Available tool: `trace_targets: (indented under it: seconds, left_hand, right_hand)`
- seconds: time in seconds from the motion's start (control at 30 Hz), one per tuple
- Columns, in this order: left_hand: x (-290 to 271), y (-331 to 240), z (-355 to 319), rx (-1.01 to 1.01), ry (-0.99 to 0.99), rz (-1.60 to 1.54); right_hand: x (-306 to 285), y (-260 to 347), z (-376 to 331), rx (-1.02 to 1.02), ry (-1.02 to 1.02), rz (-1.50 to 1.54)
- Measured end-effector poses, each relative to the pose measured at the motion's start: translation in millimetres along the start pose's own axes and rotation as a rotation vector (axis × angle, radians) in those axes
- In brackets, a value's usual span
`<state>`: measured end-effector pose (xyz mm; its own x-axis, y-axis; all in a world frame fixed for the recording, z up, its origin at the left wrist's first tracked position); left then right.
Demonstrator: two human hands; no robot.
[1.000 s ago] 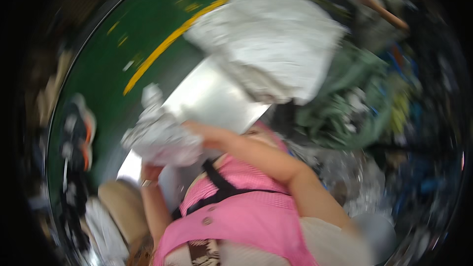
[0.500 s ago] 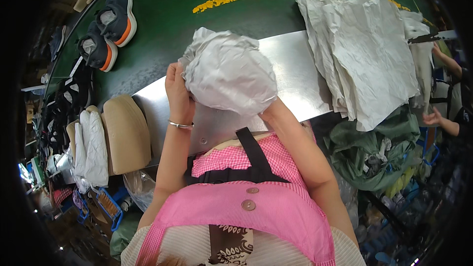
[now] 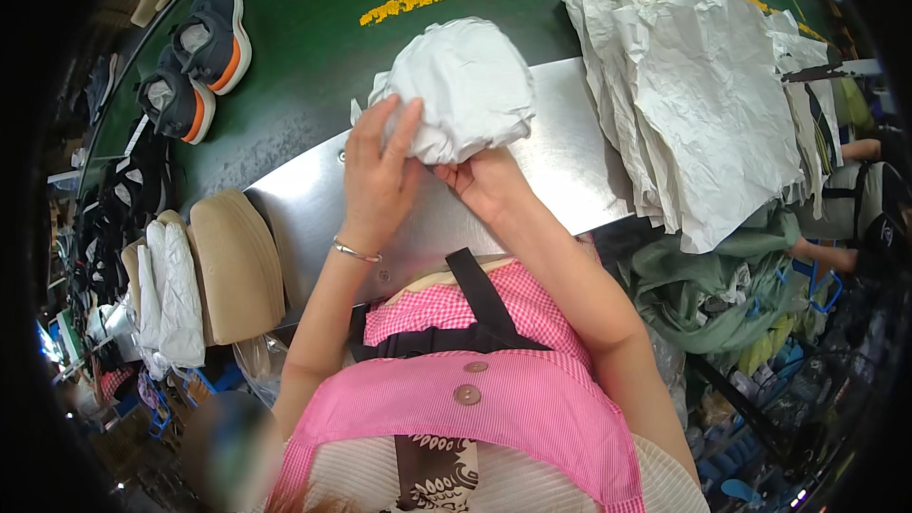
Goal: The person repeatedly picks up crumpled white paper sheets from a pile, unfolds them, smooths them flat on a metal table, and stacks them. The person handles the paper by hand without using tools.
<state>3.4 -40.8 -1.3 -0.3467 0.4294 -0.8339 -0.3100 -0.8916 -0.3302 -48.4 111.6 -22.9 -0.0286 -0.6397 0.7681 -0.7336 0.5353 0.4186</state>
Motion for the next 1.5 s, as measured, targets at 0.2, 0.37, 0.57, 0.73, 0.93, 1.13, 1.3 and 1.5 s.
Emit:
trace_targets:
  seconds: [0.2,0.37,0.57,0.73,0.93,1.13,1.3,1.5]
  left_hand:
    - [-21,22,6,0.031,0.123,-0.017]
    - [-28,24,5,-0.254,0.045,-0.339]
    - [-34,32,-5,-0.910,0.117,-1.294]
    - [-27,34,-24,-0.989,-0.045,-1.619]
    - [-42,44,-26,-0.598,-0.073,-0.391]
    - [-26,16,-9,-0.691,0.047,-0.881]
    - [-23,24,-15,-0.784,-0.098,-1.115]
    - [-36,-5,5,-0.841,-0.168,-1.528]
  right_hand:
    - [-3,-4,-8,-0.011,-0.042,-0.047]
    - [8,24,-16,-0.244,0.047,-0.458]
    - [28,37,-18,-0.843,-0.037,-1.452]
    - [23,17,-19,-0.327,0.000,-1.000]
    - [21,8,-21,-1.018,-0.172,-1.933]
    - [34,-26,-26,-1.090,0.276,-1.791]
    - [37,9,-27,-1.148,0.026,-1.531]
    - [-7,23,5,-0.591,-0.224,-1.233]
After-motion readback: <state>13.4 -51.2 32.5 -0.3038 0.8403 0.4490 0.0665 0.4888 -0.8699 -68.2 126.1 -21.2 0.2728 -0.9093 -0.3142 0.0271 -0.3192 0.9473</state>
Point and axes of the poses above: each hand's wrist, its own z-axis towards the middle knuckle, its own x-axis out of the palm, y = z × x, the point moved 1 cm from there along z, towards the middle knuckle, and after that the axes turned 7 degrees about y, right-handed, at the moved point
